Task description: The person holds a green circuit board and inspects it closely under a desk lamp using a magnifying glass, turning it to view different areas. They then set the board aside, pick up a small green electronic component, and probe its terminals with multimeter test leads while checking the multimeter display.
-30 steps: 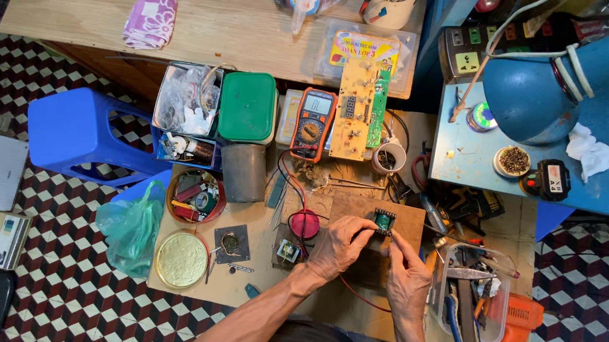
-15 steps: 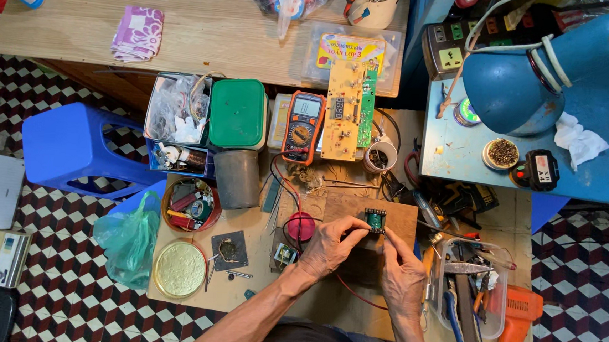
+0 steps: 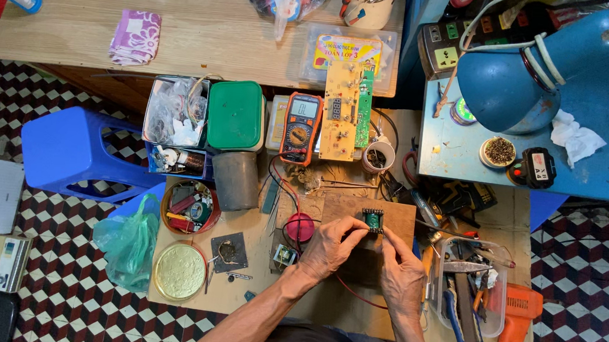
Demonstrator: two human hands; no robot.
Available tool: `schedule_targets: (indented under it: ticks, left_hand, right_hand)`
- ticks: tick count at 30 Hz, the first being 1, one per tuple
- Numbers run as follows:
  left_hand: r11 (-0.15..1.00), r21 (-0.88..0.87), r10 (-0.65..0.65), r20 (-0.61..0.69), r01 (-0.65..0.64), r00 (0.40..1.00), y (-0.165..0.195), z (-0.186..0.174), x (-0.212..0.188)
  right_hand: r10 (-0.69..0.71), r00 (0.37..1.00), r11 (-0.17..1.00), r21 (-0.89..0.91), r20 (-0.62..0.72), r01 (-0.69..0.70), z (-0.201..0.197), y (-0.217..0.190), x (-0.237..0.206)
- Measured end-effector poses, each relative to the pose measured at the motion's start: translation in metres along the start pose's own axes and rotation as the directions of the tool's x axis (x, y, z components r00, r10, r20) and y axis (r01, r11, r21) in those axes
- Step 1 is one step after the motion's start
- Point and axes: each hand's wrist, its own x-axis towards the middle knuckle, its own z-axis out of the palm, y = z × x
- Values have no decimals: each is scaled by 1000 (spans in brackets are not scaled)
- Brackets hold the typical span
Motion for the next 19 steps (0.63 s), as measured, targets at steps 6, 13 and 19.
schedule_targets:
  ticks: [6, 13, 19]
  left_hand:
    - [999, -27, 23, -21, -24, 999, 0, 1, -1]
    - [998, 9, 55, -8, -55, 998, 1, -2, 0]
    - [999, 23, 30, -7, -30, 1000, 1, -2, -1]
  right_hand:
    - [17, 1000, 999, -34, -6, -18, 0, 0, -1]
    - [-49, 999, 999, -10, -6, 49, 1, 2, 1]
    - [-34, 999, 999, 24, -18, 34, 4, 6, 1]
